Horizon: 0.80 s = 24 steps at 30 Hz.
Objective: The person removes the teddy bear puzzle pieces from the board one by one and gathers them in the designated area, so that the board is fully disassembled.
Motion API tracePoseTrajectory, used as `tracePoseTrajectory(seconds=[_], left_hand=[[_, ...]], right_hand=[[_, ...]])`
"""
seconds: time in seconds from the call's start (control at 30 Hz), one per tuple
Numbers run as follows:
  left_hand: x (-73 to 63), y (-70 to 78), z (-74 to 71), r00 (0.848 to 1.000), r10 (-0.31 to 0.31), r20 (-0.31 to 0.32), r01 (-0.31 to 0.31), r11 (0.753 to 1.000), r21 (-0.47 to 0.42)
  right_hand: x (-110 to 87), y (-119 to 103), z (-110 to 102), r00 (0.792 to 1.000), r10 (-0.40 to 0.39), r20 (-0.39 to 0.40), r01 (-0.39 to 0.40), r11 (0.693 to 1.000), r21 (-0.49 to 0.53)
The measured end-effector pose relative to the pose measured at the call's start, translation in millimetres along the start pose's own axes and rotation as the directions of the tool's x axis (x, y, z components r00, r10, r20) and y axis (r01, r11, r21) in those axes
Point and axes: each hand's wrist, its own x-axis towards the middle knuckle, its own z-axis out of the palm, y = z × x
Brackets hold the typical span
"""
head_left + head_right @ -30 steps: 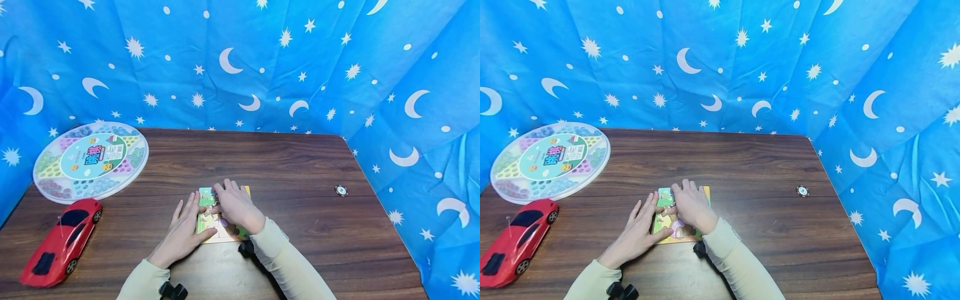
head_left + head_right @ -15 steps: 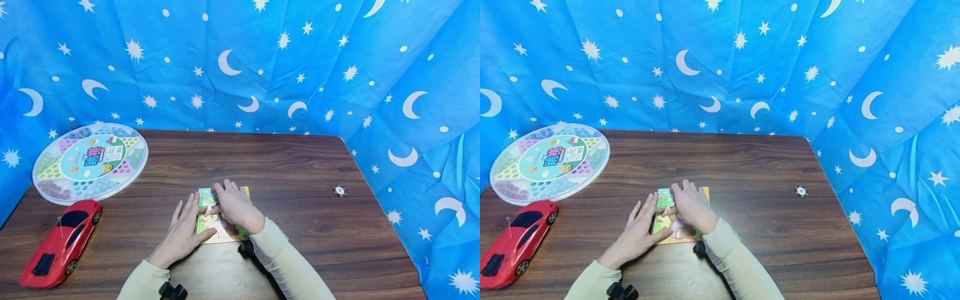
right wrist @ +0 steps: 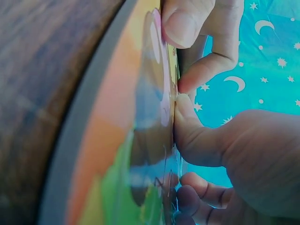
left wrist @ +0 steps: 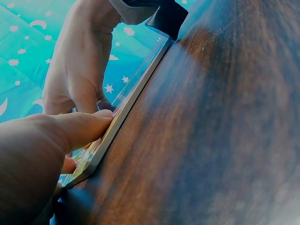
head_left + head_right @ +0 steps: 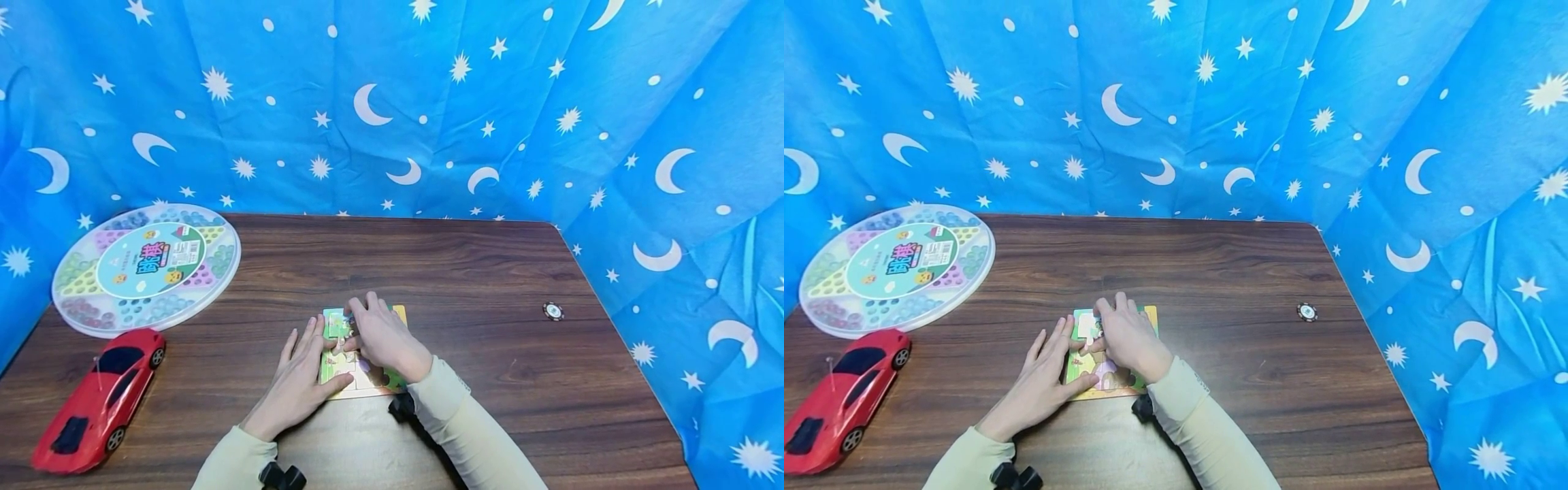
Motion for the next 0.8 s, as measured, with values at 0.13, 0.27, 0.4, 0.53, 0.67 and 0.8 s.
tracePoseTrajectory(seconds=[0.13, 0.27, 0.4, 0.53, 0.67, 0.8], left_hand=[[0.8, 0.1, -0.7, 1.000, 0.003, -0.004, -0.003, 1.000, 0.002], [1.7, 0.1, -1.3, 1.000, 0.008, -0.011, -0.008, 1.000, 0.008], [2.1, 0.3, -1.1, 1.000, 0.015, -0.009, -0.015, 1.000, 0.009], [1.7, 0.2, -0.8, 1.000, 0.018, -0.012, -0.018, 1.000, 0.008], [1.0, -0.3, -0.2, 1.000, 0.021, -0.016, -0.021, 1.000, 0.013], [0.1, -0.9, 0.9, 1.000, 0.018, -0.008, -0.018, 1.000, 0.014]], right_hand=[[0.6, 1.1, -0.6, 1.000, -0.006, 0.002, 0.005, 0.999, 0.036], [0.5, 1.7, -1.7, 1.000, -0.012, -0.004, 0.012, 0.999, 0.047], [0.2, 2.3, -1.9, 0.999, -0.036, -0.009, 0.036, 0.999, 0.023], [0.1, 3.4, -0.8, 0.997, -0.072, -0.020, 0.072, 0.997, 0.003], [-0.7, 4.0, 0.0, 0.995, -0.082, -0.052, 0.084, 0.996, 0.036], [-3.4, 5.1, 0.4, 0.995, -0.073, -0.072, 0.081, 0.991, 0.111]])
